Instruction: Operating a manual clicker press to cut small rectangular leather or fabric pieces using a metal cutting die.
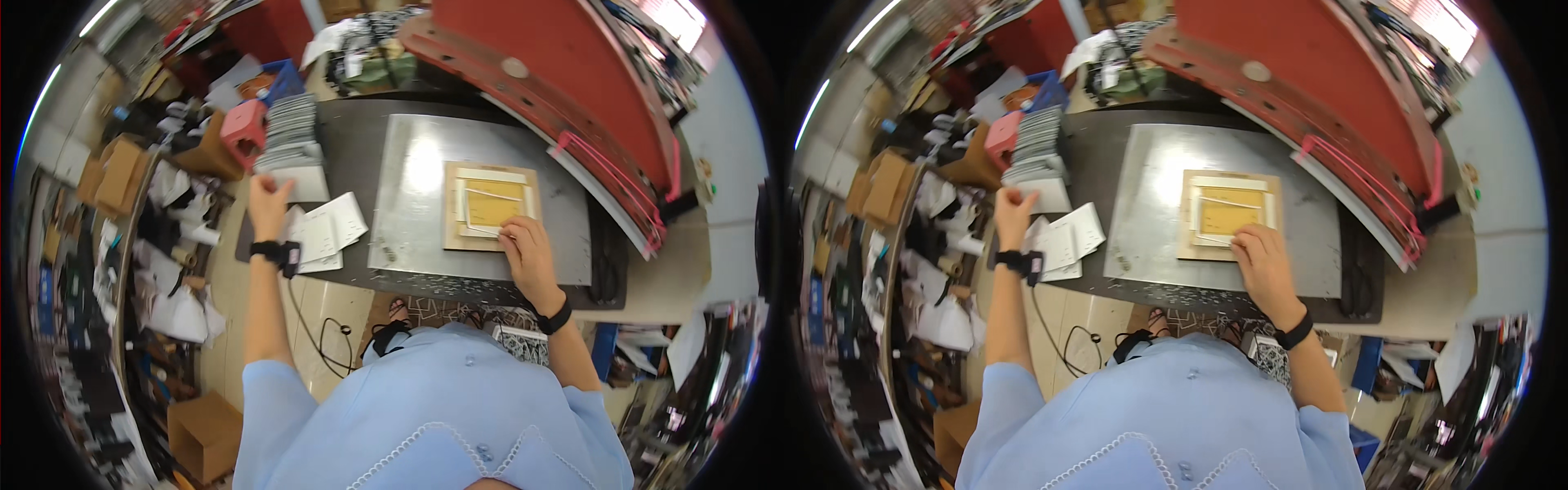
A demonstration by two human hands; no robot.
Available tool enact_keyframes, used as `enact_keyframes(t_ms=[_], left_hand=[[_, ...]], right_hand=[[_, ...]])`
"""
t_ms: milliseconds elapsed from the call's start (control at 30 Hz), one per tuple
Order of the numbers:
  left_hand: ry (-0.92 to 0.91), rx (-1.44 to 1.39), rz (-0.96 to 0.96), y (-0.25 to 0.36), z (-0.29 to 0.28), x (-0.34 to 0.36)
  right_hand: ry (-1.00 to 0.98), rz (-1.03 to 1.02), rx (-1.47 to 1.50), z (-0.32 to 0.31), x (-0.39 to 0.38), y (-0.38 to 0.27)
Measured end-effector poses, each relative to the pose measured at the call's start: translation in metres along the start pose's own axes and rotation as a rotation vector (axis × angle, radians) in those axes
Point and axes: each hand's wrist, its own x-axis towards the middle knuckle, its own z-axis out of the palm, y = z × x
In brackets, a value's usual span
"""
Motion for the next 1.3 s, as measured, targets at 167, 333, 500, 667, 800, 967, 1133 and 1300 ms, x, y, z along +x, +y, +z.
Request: enact_keyframes(t_ms=[167,333,500,667,800,967,1133,1300], left_hand=[[0.172,-0.133,0.128,-0.040,0.003,0.003],[-0.076,-0.086,-0.012,-0.032,-0.003,0.004],[-0.184,-0.433,0.000,-0.019,-0.015,-0.005],[0.067,0.063,0.285,-0.006,-0.053,-0.012],[0.112,-0.274,0.166,0.094,-0.075,-0.058],[-0.408,-0.636,-0.018,0.183,-0.020,-0.143],[-0.804,-0.934,-0.127,0.222,0.039,-0.185],[-0.474,-0.376,0.551,0.216,0.066,-0.156]], right_hand=[[0.020,0.367,0.367,-0.080,-0.025,-0.032],[-0.408,0.707,0.196,-0.171,-0.094,-0.028],[-0.428,0.673,-0.206,-0.178,-0.153,-0.016],[-0.432,0.669,0.074,-0.155,-0.113,-0.022],[-0.351,0.590,0.345,-0.122,-0.068,-0.020],[-0.220,0.619,0.825,-0.063,-0.019,-0.032],[-0.274,0.710,0.753,-0.048,-0.013,-0.011],[-0.118,0.772,0.722,-0.040,0.004,0.047]])
